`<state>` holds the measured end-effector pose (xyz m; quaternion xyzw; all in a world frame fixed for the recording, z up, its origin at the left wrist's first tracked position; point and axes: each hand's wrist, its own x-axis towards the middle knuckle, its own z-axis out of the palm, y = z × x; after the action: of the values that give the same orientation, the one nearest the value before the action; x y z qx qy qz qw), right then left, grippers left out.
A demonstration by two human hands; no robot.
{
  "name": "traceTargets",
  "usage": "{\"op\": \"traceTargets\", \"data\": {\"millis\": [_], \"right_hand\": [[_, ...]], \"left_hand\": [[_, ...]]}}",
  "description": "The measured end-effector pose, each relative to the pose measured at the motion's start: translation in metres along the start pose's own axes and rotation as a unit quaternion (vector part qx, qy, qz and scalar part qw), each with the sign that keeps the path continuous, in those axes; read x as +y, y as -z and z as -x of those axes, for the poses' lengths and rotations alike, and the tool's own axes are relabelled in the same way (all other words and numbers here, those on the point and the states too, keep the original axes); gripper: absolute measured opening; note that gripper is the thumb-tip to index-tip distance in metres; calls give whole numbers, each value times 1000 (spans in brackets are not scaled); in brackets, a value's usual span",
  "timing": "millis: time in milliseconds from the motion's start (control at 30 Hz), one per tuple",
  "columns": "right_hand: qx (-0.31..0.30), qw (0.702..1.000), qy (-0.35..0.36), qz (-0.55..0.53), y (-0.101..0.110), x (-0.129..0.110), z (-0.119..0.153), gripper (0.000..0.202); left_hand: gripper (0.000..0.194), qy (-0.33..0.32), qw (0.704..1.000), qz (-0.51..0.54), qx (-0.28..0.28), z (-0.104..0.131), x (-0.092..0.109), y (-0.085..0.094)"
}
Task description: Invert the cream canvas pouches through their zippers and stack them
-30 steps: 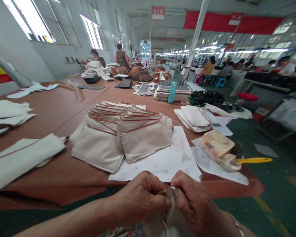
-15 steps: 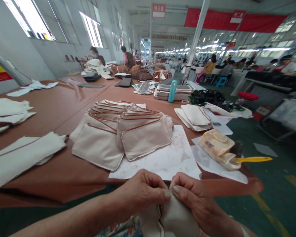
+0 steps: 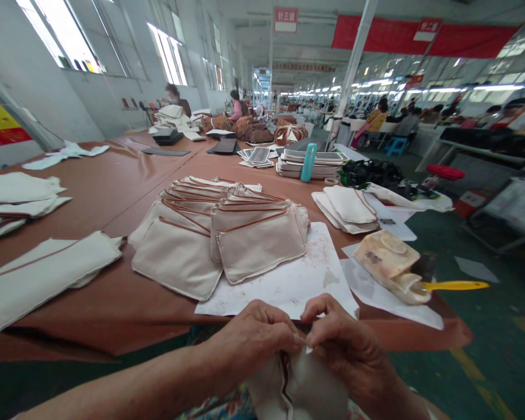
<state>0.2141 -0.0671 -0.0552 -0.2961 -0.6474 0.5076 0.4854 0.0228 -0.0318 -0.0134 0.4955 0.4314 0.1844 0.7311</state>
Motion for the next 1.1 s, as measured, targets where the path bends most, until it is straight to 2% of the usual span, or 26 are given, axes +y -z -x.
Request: {"op": "traceTargets", "data": {"millis": [133,233,433,600,733,833,900,1000,1100], "right_hand": [[-42,992,48,109,4,-9,-5,20],[-59,982,76,163,3,-13,-9,22],[-54,968,80,230,2,-9,-5,15],[-36,956,39,287,1,-12,-2,6],[-49,938,66,337,-1,-20,-6,17],[-71,918,96,378,-1,-21,-8,17],[-70,912,107,389,-1,-20,-7,17],[-53,915,106,385,-2,-15,-4,17],[-30,924,100,368,-5,-11,-1,15]], "left_hand": [[11,-36,998,-42,-20,2,2,2],[12,-36,996,-74,-36,3,2,5],[14,-68,992,-94,-57,6,6,3],[20,-104,984,-130,-58,12,13,-1],[17,-133,971,-196,-31,15,15,-2],[12,-117,967,-226,-13,16,14,-2],[9,-80,970,-228,-14,15,13,-1],[10,-21,977,-214,-17,12,7,-1],[12,-15,979,-204,-14,9,0,-1]]}}
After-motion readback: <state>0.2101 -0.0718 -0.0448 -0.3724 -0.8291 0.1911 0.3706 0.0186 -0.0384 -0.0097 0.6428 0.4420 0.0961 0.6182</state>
